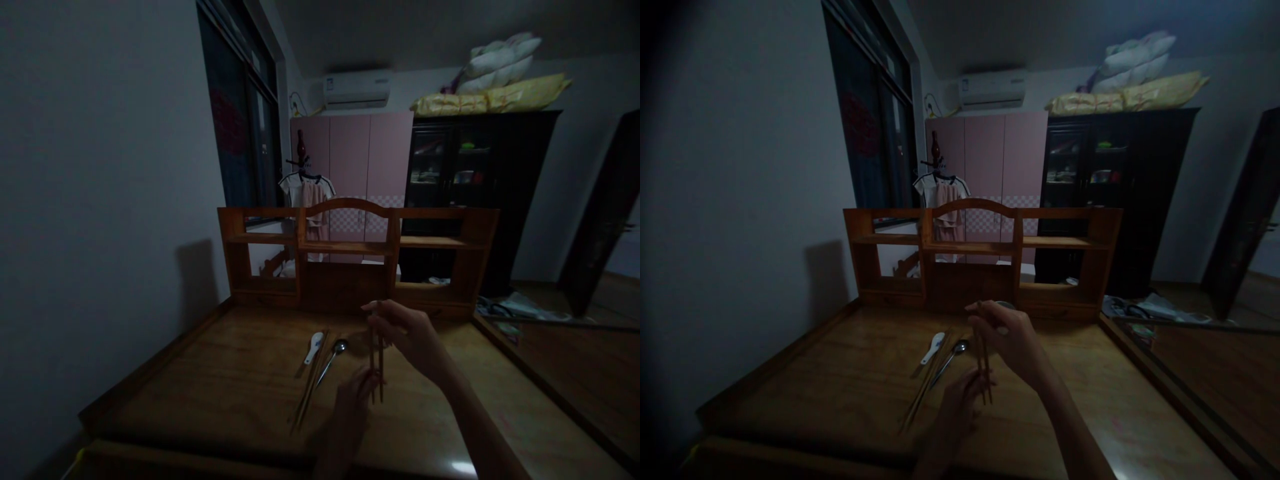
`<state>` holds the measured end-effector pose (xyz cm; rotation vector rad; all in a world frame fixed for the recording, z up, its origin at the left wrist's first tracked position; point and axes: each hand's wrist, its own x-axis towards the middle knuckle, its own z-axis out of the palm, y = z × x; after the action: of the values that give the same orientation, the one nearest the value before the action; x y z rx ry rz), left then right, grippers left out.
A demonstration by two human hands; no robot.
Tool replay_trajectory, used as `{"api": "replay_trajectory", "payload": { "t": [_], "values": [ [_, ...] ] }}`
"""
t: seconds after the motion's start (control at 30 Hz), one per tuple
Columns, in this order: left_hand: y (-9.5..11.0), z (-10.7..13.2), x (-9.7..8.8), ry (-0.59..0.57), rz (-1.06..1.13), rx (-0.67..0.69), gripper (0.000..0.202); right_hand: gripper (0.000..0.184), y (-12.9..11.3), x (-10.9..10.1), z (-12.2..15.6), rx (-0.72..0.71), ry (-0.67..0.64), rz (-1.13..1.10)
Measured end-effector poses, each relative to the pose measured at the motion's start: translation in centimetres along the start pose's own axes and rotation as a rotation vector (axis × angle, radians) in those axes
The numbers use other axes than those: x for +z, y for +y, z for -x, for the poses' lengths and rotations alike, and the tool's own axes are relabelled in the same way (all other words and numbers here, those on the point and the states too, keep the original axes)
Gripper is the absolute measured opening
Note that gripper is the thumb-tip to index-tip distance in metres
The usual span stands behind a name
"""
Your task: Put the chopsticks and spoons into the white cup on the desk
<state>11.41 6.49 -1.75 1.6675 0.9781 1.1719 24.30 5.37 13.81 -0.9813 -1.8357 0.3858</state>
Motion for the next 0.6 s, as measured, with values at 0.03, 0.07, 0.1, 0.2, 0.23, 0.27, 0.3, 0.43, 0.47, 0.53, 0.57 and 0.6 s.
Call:
{"api": "replay_trajectory", "payload": {
  "t": [0.03, 0.07, 0.1, 0.2, 0.23, 0.27, 0.3, 0.43, 0.47, 0.53, 0.57, 0.6],
  "values": [
    [0.1, 0.2, 0.1, -0.012, 0.032, -0.004, 0.03, 0.03, 0.1, -0.1, 0.4, 0.004, -0.007, -0.013],
    [0.1, 0.5, 0.1, -0.025, 0.062, 0.0, 0.03, 0.033, 0.3, -0.2, 0.8, 0.006, -0.012, -0.025],
    [0.1, 0.8, 0.1, -0.04, 0.084, 0.008, 0.03, 0.035, 0.5, -0.2, 1.1, 0.01, -0.012, -0.031],
    [-0.3, 1.5, 0.2, -0.038, 0.125, -0.013, 0.031, 0.039, 1.5, -0.4, 2.1, 0.012, 0.006, -0.01],
    [-0.4, 1.6, 0.2, -0.033, 0.149, -0.026, 0.032, 0.038, 1.8, -0.3, 2.4, 0.01, 0.015, 0.005],
    [-0.6, 1.7, 0.2, -0.027, 0.177, -0.04, 0.033, 0.038, 2.1, -0.3, 2.6, 0.009, 0.022, 0.015],
    [-0.7, 1.7, 0.3, -0.023, 0.201, -0.052, 0.034, 0.037, 2.4, -0.2, 2.8, 0.008, 0.027, 0.018],
    [-1.1, 1.8, 0.3, -0.047, 0.208, -0.086, 0.031, 0.026, 3.3, 0.2, 3.1, 0.039, 0.03, -0.031],
    [-1.2, 1.9, 0.4, -0.059, 0.198, -0.098, 0.03, 0.023, 3.4, 0.3, 3.1, 0.049, 0.034, -0.048],
    [-1.3, 2.0, 0.4, -0.077, 0.183, -0.12, 0.029, 0.019, 3.6, 0.4, 3.1, 0.073, 0.033, -0.081],
    [-1.3, 2.0, 0.5, -0.078, 0.174, -0.124, 0.029, 0.018, 3.6, 0.5, 3.2, 0.085, 0.023, -0.1],
    [-1.4, 2.0, 0.5, -0.076, 0.165, -0.126, 0.029, 0.018, 3.5, 0.5, 3.2, 0.094, 0.009, -0.118]
  ]
}}
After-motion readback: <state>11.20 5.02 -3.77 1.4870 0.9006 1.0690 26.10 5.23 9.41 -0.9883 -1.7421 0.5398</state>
